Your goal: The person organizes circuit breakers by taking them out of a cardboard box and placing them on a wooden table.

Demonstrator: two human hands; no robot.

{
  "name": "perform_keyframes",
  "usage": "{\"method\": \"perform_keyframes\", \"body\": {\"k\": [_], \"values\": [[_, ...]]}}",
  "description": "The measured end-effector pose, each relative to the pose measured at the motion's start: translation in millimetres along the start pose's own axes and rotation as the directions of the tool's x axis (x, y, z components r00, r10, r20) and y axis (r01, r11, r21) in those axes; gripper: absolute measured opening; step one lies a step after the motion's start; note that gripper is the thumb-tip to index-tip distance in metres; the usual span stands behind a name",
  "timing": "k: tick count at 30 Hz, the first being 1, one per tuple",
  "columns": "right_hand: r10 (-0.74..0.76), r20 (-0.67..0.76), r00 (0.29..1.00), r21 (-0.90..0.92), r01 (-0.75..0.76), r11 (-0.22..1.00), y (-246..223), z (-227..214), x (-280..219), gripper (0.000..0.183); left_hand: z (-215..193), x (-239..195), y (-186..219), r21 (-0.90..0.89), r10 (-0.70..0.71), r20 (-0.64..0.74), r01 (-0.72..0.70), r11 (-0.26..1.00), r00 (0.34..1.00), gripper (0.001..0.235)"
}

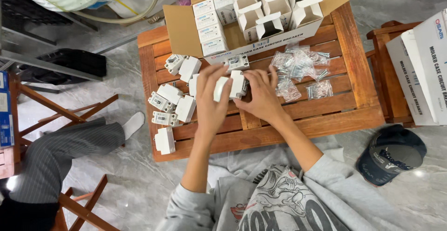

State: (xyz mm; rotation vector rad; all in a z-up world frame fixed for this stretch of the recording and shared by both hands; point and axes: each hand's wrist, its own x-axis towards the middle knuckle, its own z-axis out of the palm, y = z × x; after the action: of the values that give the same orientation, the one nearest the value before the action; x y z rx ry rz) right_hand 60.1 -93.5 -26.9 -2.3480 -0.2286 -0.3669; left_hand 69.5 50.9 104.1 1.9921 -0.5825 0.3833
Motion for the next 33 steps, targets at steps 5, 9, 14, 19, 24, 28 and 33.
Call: {"method": "perform_keyframes", "body": {"k": [5,9,14,19,24,28,33], "values": [[-0.056,-0.077,0.995,0.146,0.067,0.987,10,-15,-9,0.072,16,-66,-9,-0.102,-0.189,-0.02,0.186,0.977,0.982,0.031],[-0.007,-0.22,0.975,0.301,0.074,0.951,-6,-43,-25,0.076,33,-93,-8,-0.335,-0.337,0.046,0.333,0.881,0.94,0.038],[0.132,-0.366,0.921,0.391,0.024,0.92,-45,-58,-48,0.066,56,-90,-3,-0.565,-0.296,0.172,0.34,0.752,0.94,0.058],[0.167,-0.315,0.934,0.633,0.076,0.771,-56,-50,-63,0.059,73,-75,0,-0.742,-0.346,0.23,0.394,0.543,0.91,0.049],[0.186,-0.403,0.896,0.632,0.126,0.765,-29,-43,-56,0.041,92,-59,-41,-0.874,-0.371,0.392,0.467,0.135,0.842,0.05],[0.053,-0.467,0.883,0.428,0.172,0.887,-13,-39,-45,0.032,108,-54,-68,-0.863,-0.335,0.447,0.498,0.081,0.829,0.048],[-0.054,-0.462,0.885,0.205,0.165,0.965,-9,-35,-44,0.034,103,-53,-66,-0.823,-0.394,0.517,0.568,0.016,0.76,0.05]]}}
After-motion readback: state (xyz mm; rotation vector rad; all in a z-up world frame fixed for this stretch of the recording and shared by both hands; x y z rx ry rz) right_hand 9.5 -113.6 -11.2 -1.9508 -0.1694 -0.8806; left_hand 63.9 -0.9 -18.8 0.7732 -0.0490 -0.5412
